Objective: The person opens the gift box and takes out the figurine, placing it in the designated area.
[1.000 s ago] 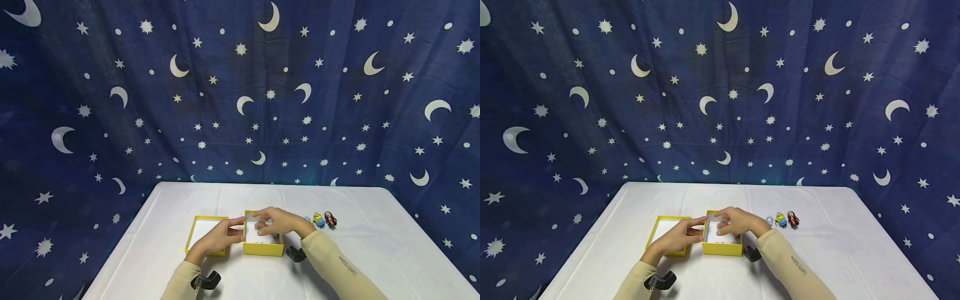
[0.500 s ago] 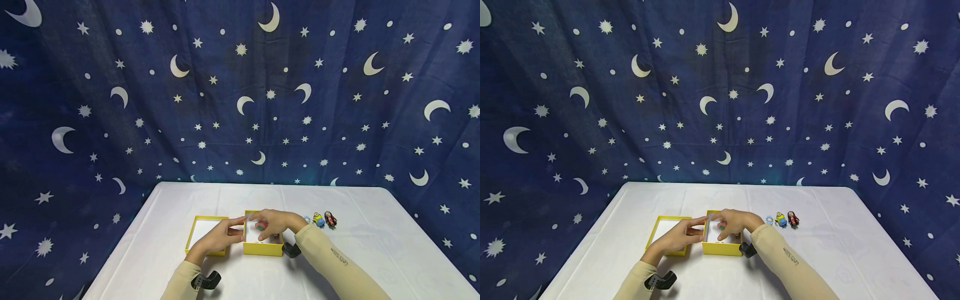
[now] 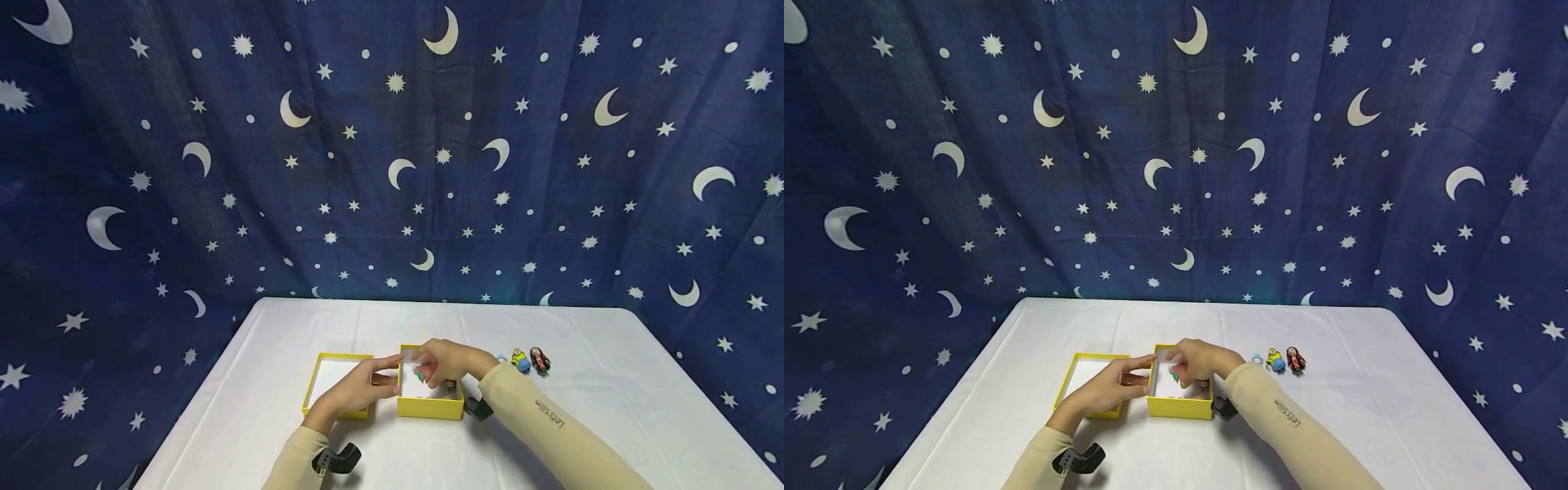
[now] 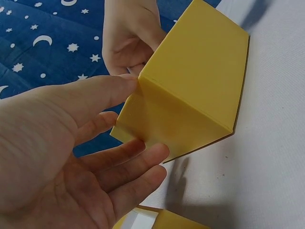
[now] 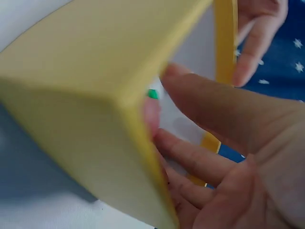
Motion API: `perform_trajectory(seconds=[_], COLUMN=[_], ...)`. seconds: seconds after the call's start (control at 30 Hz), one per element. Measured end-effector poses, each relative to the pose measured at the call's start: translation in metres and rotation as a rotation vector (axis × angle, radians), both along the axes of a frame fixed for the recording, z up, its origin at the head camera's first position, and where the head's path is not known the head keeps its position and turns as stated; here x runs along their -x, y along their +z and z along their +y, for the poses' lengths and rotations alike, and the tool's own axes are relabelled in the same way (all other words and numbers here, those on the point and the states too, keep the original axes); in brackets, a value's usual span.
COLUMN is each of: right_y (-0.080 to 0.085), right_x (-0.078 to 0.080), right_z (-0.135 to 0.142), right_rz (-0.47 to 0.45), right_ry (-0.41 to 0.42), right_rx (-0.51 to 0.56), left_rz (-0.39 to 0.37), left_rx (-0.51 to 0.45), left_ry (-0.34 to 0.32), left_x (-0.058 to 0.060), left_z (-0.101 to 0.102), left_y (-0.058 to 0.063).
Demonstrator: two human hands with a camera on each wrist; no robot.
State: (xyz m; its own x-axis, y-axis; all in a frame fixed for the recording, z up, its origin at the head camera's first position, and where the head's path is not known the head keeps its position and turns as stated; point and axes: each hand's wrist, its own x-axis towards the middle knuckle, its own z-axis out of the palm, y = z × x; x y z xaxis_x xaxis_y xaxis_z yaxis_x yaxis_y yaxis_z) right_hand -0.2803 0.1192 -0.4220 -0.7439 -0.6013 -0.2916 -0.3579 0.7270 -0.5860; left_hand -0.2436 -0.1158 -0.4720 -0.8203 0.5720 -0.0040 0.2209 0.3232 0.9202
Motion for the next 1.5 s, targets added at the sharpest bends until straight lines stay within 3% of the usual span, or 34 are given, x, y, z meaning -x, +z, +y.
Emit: perform_trajectory(seconds=[0.3, 0.6, 0.73, 0.97, 1.33, 1.5], right_y=[-0.001, 0.001, 0.004, 0.004, -0.004, -0.008], right_x=[0.0, 0.007, 0.01, 0.012, 0.009, 0.012], right_z=[-0.001, 0.001, 0.003, 0.002, -0.006, -0.004], right_rz=[0.075, -0.097, -0.153, -0.159, -0.069, -0.149], right_ry=[0.044, 0.05, 0.089, 0.116, 0.066, 0.078], right_rx=[-0.072, -0.069, -0.06, -0.064, -0.083, -0.008], left_rz=[-0.002, -0.013, -0.006, 0.0, 0.009, 0.007], left_rx=[-0.002, -0.01, -0.008, -0.01, -0.016, -0.02], left_ry=[-0.005, -0.007, -0.011, -0.016, -0.02, -0.031], left_x=[0.0, -0.001, 0.0, 0.001, 0.001, 0.0], left_z=[0.0, 0.0, 0.0, 0.0, -0.001, -0.001], left_y=[-0.001, 0.001, 0.0, -0.001, -0.002, -0.002])
